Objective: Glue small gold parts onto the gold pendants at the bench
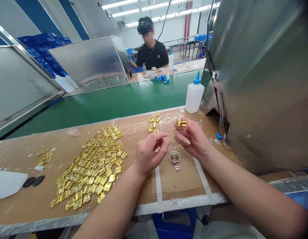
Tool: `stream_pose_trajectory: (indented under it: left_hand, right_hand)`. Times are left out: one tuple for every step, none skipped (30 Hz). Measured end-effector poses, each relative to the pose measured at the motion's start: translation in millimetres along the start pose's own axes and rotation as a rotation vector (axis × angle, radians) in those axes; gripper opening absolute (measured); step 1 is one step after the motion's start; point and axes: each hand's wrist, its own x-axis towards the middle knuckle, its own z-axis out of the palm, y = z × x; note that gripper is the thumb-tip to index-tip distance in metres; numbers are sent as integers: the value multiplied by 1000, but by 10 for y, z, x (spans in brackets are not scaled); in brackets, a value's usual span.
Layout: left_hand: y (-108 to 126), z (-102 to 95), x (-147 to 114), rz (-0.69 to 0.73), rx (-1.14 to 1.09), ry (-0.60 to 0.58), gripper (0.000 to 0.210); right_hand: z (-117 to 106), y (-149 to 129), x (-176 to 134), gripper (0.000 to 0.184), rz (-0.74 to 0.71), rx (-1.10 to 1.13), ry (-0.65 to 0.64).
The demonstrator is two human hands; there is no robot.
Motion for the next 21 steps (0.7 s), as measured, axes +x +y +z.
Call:
stream_pose_trajectory:
  left_hand:
    - [0,1,0,-8,-7,1,19]
    - [0,2,0,-17,-14,3,18]
    - [0,3,0,-25,-19,2,18]
    - [0,4,-1,-32,-25,0,17]
    - [1,4,-1,-39,-30,-3,17]
    - [2,4,-1,-46,-35,-8,16]
    - [3,4,1,-52,-40,-13,15]
    - [4,3,3,-58,-44,-20,14]
    - [5,3,5,-66,-45,-26,12]
    - [5,2,8,-74,-45,-31,11]
    - [5,3,10,-83,-44,-34,10]
    - [4,4,11,-94,-41,-35,10]
    - [1,7,11,-106,-43,-34,11]
    - [-4,11,11,-123,-53,-35,12]
    - [-11,16,12,-150,-74,-36,13]
    - [-20,21,13,-191,-111,-39,14]
    - [-30,27,16,-248,-169,-44,16]
    - [-42,33,21,-316,-247,-47,19]
    - [-53,38,28,-389,-338,-45,21]
    - [-63,42,38,-459,-430,-38,24]
    - [-71,45,48,-517,-513,-24,26]
  right_hand:
    - [2,-4,2,38,6,8,-2]
    - [4,-9,5,38,13,16,-1]
    - [6,-15,7,39,23,22,4]
    - [9,-22,11,41,32,28,12]
    - [13,-29,15,43,41,31,23]
    - [17,-36,20,45,48,33,37]
    - [21,-42,25,46,55,34,50]
    - [26,-47,32,46,59,35,60]
    - [30,-51,39,46,63,34,68]
    - [34,-53,46,46,68,32,75]
    - [35,-52,54,47,74,29,83]
    - [34,-49,61,46,81,26,89]
    - [30,-42,67,46,87,23,94]
    - [23,-33,71,45,92,21,99]
    - [14,-21,74,43,95,17,103]
    - [3,-8,76,40,93,9,108]
    - [-8,4,76,38,87,-3,113]
    - [-18,15,74,36,79,-16,121]
    - [-27,23,72,36,71,-28,131]
    - [-33,26,69,37,65,-36,140]
    - [-36,24,66,38,62,-39,147]
